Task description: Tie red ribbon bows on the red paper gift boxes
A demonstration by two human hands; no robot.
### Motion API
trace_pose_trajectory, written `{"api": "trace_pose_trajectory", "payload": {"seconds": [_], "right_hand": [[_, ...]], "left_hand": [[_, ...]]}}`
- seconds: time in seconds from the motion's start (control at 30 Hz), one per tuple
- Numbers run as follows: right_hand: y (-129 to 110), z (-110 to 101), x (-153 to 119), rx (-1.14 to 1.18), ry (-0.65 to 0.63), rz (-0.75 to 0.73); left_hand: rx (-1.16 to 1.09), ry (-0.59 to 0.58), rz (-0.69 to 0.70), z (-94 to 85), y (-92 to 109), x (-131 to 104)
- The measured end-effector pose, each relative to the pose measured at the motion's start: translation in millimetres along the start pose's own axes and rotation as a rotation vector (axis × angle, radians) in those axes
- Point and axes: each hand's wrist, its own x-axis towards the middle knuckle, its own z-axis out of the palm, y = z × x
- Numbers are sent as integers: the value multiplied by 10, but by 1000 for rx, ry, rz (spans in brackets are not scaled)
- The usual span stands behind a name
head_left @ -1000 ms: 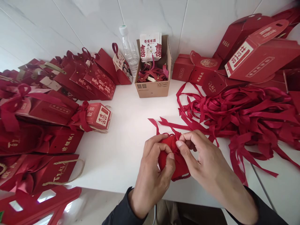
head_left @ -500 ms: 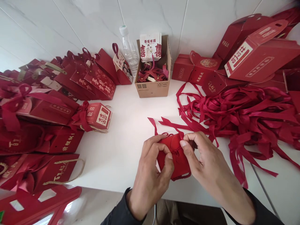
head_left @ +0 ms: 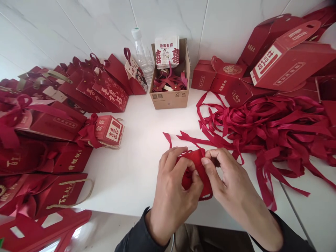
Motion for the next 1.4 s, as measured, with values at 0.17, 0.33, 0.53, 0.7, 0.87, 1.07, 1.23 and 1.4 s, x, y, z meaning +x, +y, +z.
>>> {"api": "trace_pose_trajectory", "payload": {"seconds": [0.17, 0.33, 0.53, 0.7, 0.87, 1.07, 1.23, 1.4], "right_hand": [[-9, 3, -7, 8, -3, 40], [-22, -14, -4, 17, -15, 67], [-18, -17, -18, 27, -20, 99], [-20, -18, -54, 60, -37, 134], [-36, -34, -82, 112, -41, 180], [42, 3, -27, 188, -73, 202], [10, -17, -169, 243, -183, 256], [-177, -114, -177, 360, -218, 302]], "left_hand": [[-10, 0, -19, -45, -40, -62], [47, 19, 6, -171, -99, -155], [38, -6, 12, -263, -138, -208], [60, -14, 19, -271, -166, -297], [-83, 190, -250, -229, -253, -317], [-177, 0, -559, -221, -264, -241], [-403, 49, -591, -205, -231, -214], [-592, -40, -458, -269, -166, -13]]}}
